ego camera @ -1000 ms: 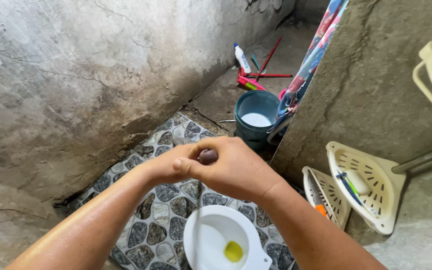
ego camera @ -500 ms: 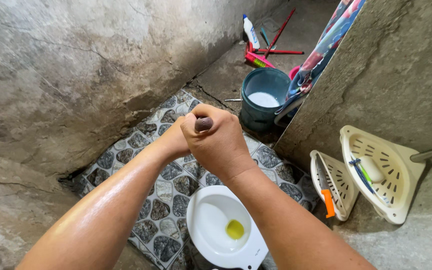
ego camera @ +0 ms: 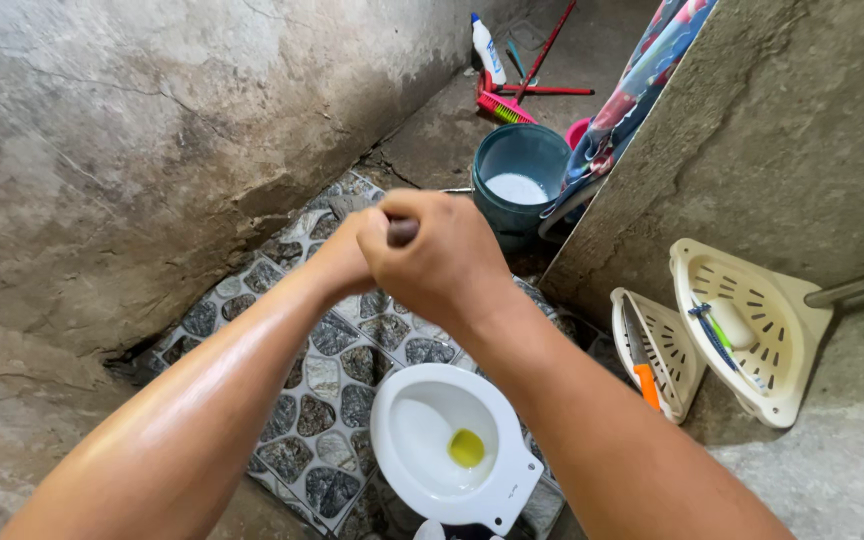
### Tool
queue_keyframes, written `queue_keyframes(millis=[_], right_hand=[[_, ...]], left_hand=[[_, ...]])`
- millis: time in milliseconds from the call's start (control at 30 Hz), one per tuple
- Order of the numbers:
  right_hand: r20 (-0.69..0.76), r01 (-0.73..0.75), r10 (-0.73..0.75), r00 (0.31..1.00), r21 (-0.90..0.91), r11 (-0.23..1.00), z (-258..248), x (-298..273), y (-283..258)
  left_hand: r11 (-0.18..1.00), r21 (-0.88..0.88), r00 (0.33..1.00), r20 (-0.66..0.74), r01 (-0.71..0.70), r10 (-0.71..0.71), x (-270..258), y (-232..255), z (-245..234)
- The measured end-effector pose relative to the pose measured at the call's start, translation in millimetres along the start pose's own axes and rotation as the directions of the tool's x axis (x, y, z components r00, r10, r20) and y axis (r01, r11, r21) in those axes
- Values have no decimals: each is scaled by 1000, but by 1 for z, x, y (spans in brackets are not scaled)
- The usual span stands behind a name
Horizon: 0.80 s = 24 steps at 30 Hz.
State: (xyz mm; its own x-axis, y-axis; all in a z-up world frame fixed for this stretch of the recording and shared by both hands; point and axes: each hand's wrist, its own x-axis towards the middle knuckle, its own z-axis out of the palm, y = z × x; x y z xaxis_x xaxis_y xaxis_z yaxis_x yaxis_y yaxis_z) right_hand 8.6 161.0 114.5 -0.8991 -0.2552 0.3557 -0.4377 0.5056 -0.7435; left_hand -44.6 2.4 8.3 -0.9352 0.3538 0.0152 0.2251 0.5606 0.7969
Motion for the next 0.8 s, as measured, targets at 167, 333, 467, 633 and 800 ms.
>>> queue_keyframes(millis=[167,333,467,633,800], right_hand=[[75,35,-34,997,-9,999,-27,-33,-36],[32,278,-293,956,227,933,-25,-43,-38],[-114,260,-234,966,411,874,3,-38,-18],[-284,330,-243,928,319,888,33,-9,10],[-308,312,-216,927,312,897,46,-5,33]], left_hand=[[990,-141,982,181,-21,46,-38,34,-10],[894,-398,921,232,-205,314,-40,9,8],[942,-100,899,279,-321,336,-30,-18,6],[938,-291,950,190,-188,249,-5,-34,3],[915,-206,929,58,-346,365,12,-55,22]])
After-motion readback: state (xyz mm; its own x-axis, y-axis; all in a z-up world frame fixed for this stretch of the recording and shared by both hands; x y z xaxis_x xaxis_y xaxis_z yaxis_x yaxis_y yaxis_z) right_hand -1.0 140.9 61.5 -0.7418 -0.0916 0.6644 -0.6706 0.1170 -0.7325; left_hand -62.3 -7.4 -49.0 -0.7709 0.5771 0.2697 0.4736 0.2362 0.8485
